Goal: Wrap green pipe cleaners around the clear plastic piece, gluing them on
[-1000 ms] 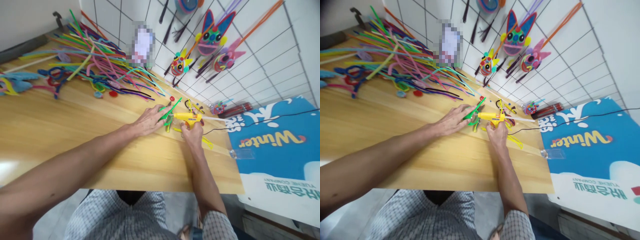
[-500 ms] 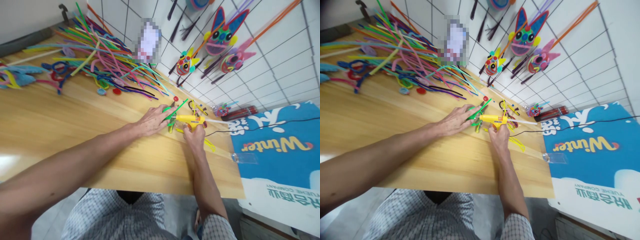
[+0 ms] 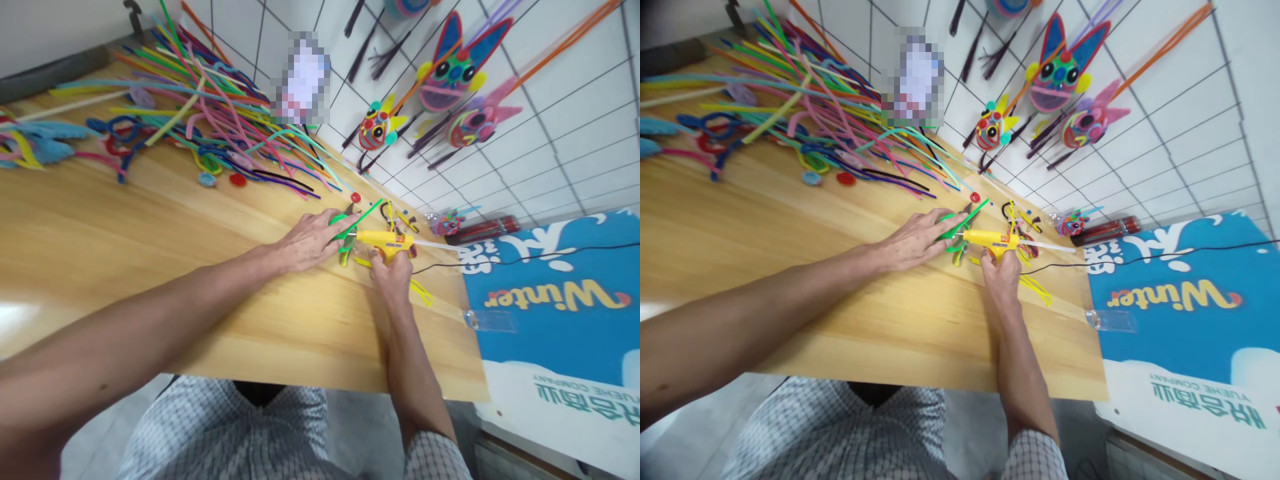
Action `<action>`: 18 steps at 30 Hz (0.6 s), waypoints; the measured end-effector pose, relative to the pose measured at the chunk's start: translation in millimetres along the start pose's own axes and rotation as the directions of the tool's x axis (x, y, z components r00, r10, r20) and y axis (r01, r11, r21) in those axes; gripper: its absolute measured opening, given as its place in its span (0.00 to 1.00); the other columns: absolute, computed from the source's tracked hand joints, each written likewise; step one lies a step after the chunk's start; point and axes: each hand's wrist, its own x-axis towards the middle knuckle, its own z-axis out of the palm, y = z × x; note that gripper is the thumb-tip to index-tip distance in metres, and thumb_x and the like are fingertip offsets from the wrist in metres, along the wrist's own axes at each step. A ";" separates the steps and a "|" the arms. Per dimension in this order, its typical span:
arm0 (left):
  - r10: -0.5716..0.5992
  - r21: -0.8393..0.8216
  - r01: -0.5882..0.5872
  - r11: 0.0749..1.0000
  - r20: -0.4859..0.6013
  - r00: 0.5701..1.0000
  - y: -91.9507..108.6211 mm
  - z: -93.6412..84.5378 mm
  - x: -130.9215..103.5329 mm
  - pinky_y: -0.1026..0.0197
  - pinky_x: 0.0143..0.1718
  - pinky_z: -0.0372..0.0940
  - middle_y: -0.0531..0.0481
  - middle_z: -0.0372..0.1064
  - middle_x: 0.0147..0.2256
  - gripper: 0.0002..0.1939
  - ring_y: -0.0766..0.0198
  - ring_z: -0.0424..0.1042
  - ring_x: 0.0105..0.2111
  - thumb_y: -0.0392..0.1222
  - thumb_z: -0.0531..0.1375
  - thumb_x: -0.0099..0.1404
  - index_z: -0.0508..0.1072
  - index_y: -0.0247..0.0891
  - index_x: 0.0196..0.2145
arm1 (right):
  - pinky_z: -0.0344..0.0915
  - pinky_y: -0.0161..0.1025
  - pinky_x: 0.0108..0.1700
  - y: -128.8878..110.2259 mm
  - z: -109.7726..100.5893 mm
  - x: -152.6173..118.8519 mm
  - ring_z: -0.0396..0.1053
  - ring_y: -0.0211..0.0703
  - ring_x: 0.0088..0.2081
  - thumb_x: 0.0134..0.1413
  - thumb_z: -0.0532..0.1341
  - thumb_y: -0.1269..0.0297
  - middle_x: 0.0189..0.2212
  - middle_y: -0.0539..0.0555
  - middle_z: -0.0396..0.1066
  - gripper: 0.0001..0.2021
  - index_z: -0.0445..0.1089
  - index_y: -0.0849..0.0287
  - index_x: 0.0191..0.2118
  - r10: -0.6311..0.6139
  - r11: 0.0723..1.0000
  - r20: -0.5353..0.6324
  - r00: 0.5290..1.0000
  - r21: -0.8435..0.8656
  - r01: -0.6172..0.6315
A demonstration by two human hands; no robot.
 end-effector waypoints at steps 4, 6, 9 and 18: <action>0.010 -0.001 -0.010 1.000 -0.002 1.000 0.0 0.4 0.1 0.40 0.68 0.65 0.38 0.62 0.71 0.35 0.43 0.66 0.69 0.45 0.53 0.82 0.50 0.51 0.81 | 0.65 0.45 0.37 0.2 -0.3 1.0 0.63 0.44 0.28 0.49 0.63 0.49 0.23 0.46 0.63 0.14 0.61 0.49 0.30 0.005 1.000 -0.022 1.000 -0.016 -0.005; 0.020 -0.001 -0.020 1.000 -0.012 1.000 -0.5 1.1 0.2 0.40 0.68 0.65 0.38 0.62 0.71 0.35 0.43 0.66 0.70 0.45 0.53 0.82 0.50 0.52 0.81 | 0.66 0.46 0.38 1.1 -0.4 1.2 0.64 0.45 0.29 0.48 0.63 0.49 0.23 0.46 0.63 0.14 0.60 0.49 0.29 -0.007 1.000 -0.032 0.999 -0.024 0.006; 0.024 0.000 -0.024 1.000 -0.018 1.000 -1.3 2.1 0.3 0.41 0.68 0.65 0.38 0.62 0.70 0.35 0.44 0.66 0.70 0.45 0.53 0.82 0.51 0.52 0.81 | 0.67 0.46 0.38 3.0 -0.2 1.2 0.66 0.46 0.30 0.49 0.63 0.49 0.22 0.46 0.63 0.14 0.61 0.49 0.29 -0.023 1.000 -0.031 0.999 -0.006 0.023; 0.030 -0.003 -0.030 1.000 -0.023 0.999 -3.0 3.6 0.5 0.41 0.67 0.65 0.38 0.63 0.69 0.34 0.44 0.66 0.70 0.46 0.53 0.83 0.50 0.52 0.81 | 0.67 0.45 0.36 6.9 -0.6 0.6 0.66 0.46 0.29 0.51 0.64 0.49 0.22 0.45 0.62 0.14 0.61 0.49 0.30 -0.038 0.999 -0.023 0.999 -0.003 0.038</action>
